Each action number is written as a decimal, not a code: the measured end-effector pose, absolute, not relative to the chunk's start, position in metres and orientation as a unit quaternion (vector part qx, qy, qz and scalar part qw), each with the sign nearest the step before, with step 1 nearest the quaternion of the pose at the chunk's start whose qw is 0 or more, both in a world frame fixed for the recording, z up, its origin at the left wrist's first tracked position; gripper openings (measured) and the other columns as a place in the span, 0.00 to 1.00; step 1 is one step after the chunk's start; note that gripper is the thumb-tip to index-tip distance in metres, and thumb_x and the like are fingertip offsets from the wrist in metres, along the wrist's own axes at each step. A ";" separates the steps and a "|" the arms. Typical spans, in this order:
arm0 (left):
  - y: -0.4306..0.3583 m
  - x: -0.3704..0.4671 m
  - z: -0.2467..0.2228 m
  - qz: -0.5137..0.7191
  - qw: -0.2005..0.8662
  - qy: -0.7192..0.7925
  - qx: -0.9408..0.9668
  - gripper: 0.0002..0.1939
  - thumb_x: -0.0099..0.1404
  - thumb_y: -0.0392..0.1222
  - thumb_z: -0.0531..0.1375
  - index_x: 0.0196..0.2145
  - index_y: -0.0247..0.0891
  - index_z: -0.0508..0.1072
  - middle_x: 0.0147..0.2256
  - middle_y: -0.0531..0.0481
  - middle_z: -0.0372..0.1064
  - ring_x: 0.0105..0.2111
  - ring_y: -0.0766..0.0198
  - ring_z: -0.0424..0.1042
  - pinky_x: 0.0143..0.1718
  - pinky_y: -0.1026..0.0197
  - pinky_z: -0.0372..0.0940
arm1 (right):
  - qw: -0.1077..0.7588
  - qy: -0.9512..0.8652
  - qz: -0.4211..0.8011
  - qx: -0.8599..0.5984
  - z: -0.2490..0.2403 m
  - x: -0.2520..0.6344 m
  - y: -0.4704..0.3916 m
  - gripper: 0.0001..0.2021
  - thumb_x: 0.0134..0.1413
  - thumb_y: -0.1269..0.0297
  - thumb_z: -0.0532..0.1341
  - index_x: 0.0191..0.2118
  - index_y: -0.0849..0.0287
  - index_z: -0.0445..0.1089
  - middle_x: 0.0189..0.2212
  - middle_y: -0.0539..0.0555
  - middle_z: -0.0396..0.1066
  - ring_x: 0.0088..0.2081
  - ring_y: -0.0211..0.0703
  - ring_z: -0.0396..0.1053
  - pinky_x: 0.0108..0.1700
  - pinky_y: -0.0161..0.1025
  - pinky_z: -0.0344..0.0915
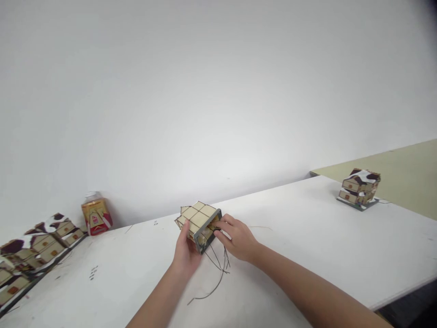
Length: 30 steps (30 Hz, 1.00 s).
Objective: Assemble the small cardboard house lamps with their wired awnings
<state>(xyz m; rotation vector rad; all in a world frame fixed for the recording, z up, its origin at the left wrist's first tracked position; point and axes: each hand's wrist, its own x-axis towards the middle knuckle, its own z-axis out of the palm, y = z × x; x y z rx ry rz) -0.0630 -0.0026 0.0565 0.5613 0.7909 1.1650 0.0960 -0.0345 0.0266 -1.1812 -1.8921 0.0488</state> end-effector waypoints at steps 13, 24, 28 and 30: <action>-0.004 -0.055 0.039 0.506 0.756 0.319 0.263 0.20 0.61 0.47 0.60 0.49 0.36 0.71 0.41 0.42 0.75 0.40 0.54 0.75 0.37 0.59 0.72 | 0.398 -0.743 -0.020 -0.538 0.022 0.090 -0.040 0.18 0.55 0.49 0.59 0.43 0.57 0.69 0.36 0.55 0.72 0.32 0.43 0.69 0.31 0.37 0.56; 0.001 -0.055 0.040 0.553 0.732 0.311 0.250 0.20 0.61 0.48 0.60 0.49 0.38 0.70 0.43 0.43 0.75 0.42 0.54 0.75 0.43 0.56 0.71 | 0.397 -0.750 -0.078 -0.523 0.013 0.102 -0.036 0.11 0.60 0.64 0.53 0.37 0.57 0.72 0.29 0.53 0.71 0.26 0.37 0.66 0.28 0.35 0.53; 0.009 -0.062 0.049 0.591 0.708 0.309 0.232 0.19 0.61 0.47 0.60 0.49 0.37 0.71 0.43 0.44 0.75 0.41 0.55 0.75 0.44 0.56 0.71 | 0.404 -0.749 -0.070 -0.520 0.012 0.104 -0.038 0.13 0.61 0.63 0.51 0.36 0.56 0.73 0.28 0.52 0.70 0.23 0.35 0.63 0.28 0.35 0.53; 0.013 -0.068 0.055 0.616 0.693 0.300 0.224 0.19 0.62 0.46 0.59 0.49 0.37 0.71 0.42 0.44 0.75 0.40 0.56 0.75 0.44 0.57 0.71 | 0.401 -0.748 -0.051 -0.526 0.012 0.105 -0.039 0.13 0.61 0.62 0.51 0.35 0.56 0.73 0.28 0.52 0.70 0.22 0.35 0.62 0.28 0.34 0.54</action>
